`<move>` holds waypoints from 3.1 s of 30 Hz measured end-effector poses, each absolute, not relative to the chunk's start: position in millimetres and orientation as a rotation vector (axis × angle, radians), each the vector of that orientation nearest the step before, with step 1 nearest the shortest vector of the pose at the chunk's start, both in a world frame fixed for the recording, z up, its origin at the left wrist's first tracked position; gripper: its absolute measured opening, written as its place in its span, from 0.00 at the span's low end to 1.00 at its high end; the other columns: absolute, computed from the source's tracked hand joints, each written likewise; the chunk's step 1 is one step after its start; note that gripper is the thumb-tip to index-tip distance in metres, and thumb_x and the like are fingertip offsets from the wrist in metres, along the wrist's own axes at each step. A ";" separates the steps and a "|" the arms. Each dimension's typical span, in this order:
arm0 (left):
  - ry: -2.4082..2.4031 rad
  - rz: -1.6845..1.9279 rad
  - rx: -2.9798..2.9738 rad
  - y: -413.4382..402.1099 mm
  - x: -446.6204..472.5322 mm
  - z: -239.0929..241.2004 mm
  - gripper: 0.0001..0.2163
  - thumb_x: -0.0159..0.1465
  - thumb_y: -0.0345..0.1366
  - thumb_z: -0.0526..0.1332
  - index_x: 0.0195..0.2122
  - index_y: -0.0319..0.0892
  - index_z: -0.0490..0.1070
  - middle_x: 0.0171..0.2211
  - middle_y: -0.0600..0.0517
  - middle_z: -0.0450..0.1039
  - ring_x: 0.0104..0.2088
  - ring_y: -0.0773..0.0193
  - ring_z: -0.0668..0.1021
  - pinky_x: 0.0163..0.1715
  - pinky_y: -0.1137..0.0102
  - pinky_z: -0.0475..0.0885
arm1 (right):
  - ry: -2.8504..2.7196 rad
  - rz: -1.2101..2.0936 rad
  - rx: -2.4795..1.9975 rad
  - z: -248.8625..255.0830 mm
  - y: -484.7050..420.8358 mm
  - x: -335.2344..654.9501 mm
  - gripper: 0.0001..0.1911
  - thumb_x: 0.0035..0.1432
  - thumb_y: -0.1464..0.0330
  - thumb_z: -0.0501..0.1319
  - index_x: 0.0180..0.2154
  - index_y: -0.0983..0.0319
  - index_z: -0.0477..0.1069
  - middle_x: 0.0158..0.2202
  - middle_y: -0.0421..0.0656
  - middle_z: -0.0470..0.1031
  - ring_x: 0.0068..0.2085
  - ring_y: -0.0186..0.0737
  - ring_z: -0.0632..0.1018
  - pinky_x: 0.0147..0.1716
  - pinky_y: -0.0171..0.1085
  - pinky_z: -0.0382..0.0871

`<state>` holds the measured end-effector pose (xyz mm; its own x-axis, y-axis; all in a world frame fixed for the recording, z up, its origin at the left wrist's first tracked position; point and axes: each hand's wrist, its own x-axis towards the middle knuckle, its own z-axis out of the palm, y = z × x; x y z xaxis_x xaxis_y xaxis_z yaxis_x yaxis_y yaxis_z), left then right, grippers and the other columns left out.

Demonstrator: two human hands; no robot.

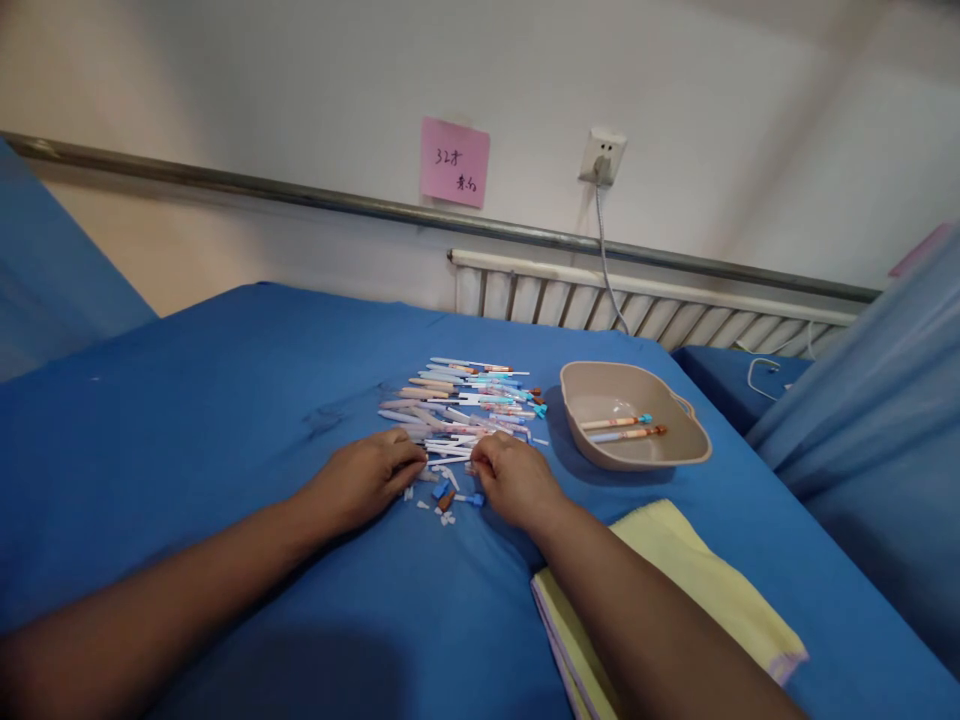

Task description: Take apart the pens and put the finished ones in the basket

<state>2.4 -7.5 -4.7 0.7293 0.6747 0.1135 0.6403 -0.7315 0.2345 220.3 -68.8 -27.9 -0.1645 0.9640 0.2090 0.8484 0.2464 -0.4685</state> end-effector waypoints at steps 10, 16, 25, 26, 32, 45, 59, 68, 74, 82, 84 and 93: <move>1.066 0.255 2.765 -12.5 7.8 1.2 0.08 0.62 0.35 0.53 0.36 0.44 0.72 0.34 0.50 0.69 0.36 0.60 0.72 0.36 0.70 0.66 | -2.222 0.264 -1.732 -19.0 -71.1 210.8 0.09 0.61 0.68 0.55 0.43 0.59 0.70 0.39 0.44 0.70 0.42 0.38 0.71 0.39 0.34 0.61; 1.061 0.298 2.765 -13.9 7.6 1.3 0.08 0.61 0.33 0.53 0.37 0.43 0.71 0.35 0.49 0.69 0.39 0.59 0.72 0.38 0.69 0.66 | -2.219 0.235 -1.739 -16.4 -72.9 207.9 0.08 0.58 0.68 0.57 0.41 0.60 0.69 0.39 0.43 0.69 0.41 0.38 0.71 0.39 0.34 0.60; 0.974 0.309 2.784 -16.2 5.2 1.7 0.09 0.63 0.34 0.53 0.39 0.43 0.72 0.35 0.49 0.69 0.39 0.59 0.72 0.40 0.68 0.66 | -2.210 0.256 -1.789 -15.4 -71.6 207.8 0.10 0.63 0.67 0.52 0.37 0.60 0.71 0.37 0.43 0.71 0.40 0.37 0.72 0.38 0.33 0.60; 0.970 0.301 2.790 -17.2 5.3 2.3 0.09 0.63 0.34 0.53 0.39 0.43 0.72 0.35 0.49 0.69 0.39 0.59 0.72 0.40 0.68 0.66 | -2.211 0.258 -1.796 -15.2 -71.6 208.0 0.10 0.63 0.67 0.52 0.37 0.60 0.71 0.37 0.44 0.71 0.40 0.37 0.72 0.38 0.33 0.60; 0.966 0.268 2.868 -24.1 6.2 4.4 0.08 0.63 0.37 0.54 0.37 0.43 0.72 0.34 0.49 0.68 0.39 0.58 0.70 0.39 0.67 0.65 | -2.235 0.289 -1.767 -13.9 -74.2 208.5 0.07 0.61 0.67 0.54 0.35 0.60 0.71 0.37 0.43 0.72 0.40 0.36 0.72 0.38 0.33 0.60; 1.030 0.303 2.786 -23.8 4.4 4.1 0.07 0.61 0.36 0.56 0.39 0.43 0.69 0.39 0.47 0.68 0.43 0.56 0.69 0.42 0.64 0.64 | -2.214 0.296 -1.720 -17.3 -76.3 207.7 0.07 0.61 0.66 0.55 0.38 0.61 0.71 0.38 0.43 0.72 0.41 0.37 0.72 0.40 0.33 0.61; 0.954 0.289 2.784 -22.3 4.8 1.0 0.06 0.62 0.37 0.56 0.36 0.42 0.69 0.36 0.48 0.70 0.39 0.58 0.71 0.38 0.68 0.66 | -2.256 0.347 -1.669 -11.3 -80.7 198.0 0.09 0.59 0.72 0.56 0.40 0.60 0.72 0.39 0.43 0.76 0.42 0.38 0.73 0.42 0.33 0.62; 0.826 0.294 2.788 -27.3 7.2 3.6 0.10 0.66 0.39 0.53 0.36 0.42 0.71 0.34 0.49 0.72 0.38 0.60 0.72 0.40 0.67 0.65 | -2.264 0.339 -1.675 -12.9 -81.5 197.5 0.10 0.60 0.71 0.54 0.41 0.60 0.72 0.41 0.44 0.76 0.44 0.38 0.74 0.43 0.34 0.62; 0.863 0.333 2.745 -27.8 7.9 2.2 0.08 0.64 0.39 0.54 0.36 0.42 0.70 0.34 0.49 0.71 0.38 0.59 0.72 0.39 0.68 0.65 | -2.283 0.352 -1.697 -12.7 -79.1 199.5 0.09 0.59 0.70 0.56 0.42 0.59 0.72 0.41 0.43 0.76 0.45 0.39 0.74 0.44 0.33 0.62; 0.853 0.379 2.679 -29.6 7.7 1.5 0.07 0.63 0.37 0.55 0.37 0.43 0.69 0.35 0.50 0.71 0.37 0.61 0.72 0.36 0.69 0.65 | -2.396 0.229 -1.787 -5.4 -83.1 198.0 0.10 0.61 0.70 0.53 0.41 0.61 0.70 0.41 0.47 0.73 0.42 0.42 0.74 0.40 0.35 0.62; 0.871 0.417 2.670 -28.3 7.3 -0.7 0.07 0.64 0.37 0.54 0.38 0.43 0.69 0.36 0.50 0.71 0.37 0.61 0.72 0.36 0.69 0.66 | -2.414 0.190 -1.806 -4.8 -84.0 197.5 0.09 0.61 0.70 0.52 0.40 0.62 0.69 0.40 0.48 0.73 0.41 0.42 0.73 0.39 0.36 0.62; 0.898 0.588 2.760 -22.0 5.0 1.9 0.11 0.65 0.32 0.52 0.47 0.44 0.67 0.48 0.48 0.69 0.48 0.58 0.69 0.51 0.62 0.63 | -2.320 0.257 -1.641 -6.4 -85.6 202.3 0.08 0.60 0.74 0.51 0.41 0.62 0.66 0.40 0.46 0.71 0.43 0.39 0.71 0.42 0.35 0.61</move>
